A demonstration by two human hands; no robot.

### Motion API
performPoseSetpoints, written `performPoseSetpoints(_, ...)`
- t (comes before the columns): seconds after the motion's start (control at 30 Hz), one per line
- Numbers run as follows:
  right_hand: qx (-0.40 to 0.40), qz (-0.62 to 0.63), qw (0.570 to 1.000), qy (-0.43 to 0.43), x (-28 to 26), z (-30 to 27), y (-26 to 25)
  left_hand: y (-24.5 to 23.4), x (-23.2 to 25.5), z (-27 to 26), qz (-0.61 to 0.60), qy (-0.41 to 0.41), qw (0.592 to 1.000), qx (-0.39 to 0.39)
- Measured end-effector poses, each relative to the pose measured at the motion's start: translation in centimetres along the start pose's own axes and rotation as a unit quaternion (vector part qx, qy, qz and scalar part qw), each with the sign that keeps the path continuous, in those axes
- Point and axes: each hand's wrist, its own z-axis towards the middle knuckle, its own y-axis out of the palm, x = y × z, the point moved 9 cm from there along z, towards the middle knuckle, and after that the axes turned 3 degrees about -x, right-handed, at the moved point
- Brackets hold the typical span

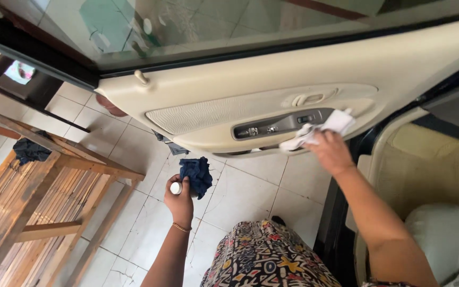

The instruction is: Cleaning the interior door panel and dashboard of a car using a cloth.

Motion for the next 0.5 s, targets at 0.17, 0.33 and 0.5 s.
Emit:
performPoseSetpoints(0.17,0.060,0.084,0.980,0.171,3.3,-2.7,-2.0,0.9,-0.5,-0.3,-0.033,-0.014,0.999,-0.018)
performPoseSetpoints(0.33,0.225,0.222,0.910,0.270,1.6,-0.9,-3.2,3.4,0.4,-1.5,-0.001,-0.022,0.999,-0.025)
performPoseSetpoints(0.5,0.137,0.099,0.986,0.005,-4.7,5.2,-5.2,7.5,1.8,-3.5,0.017,-0.032,0.998,-0.047)
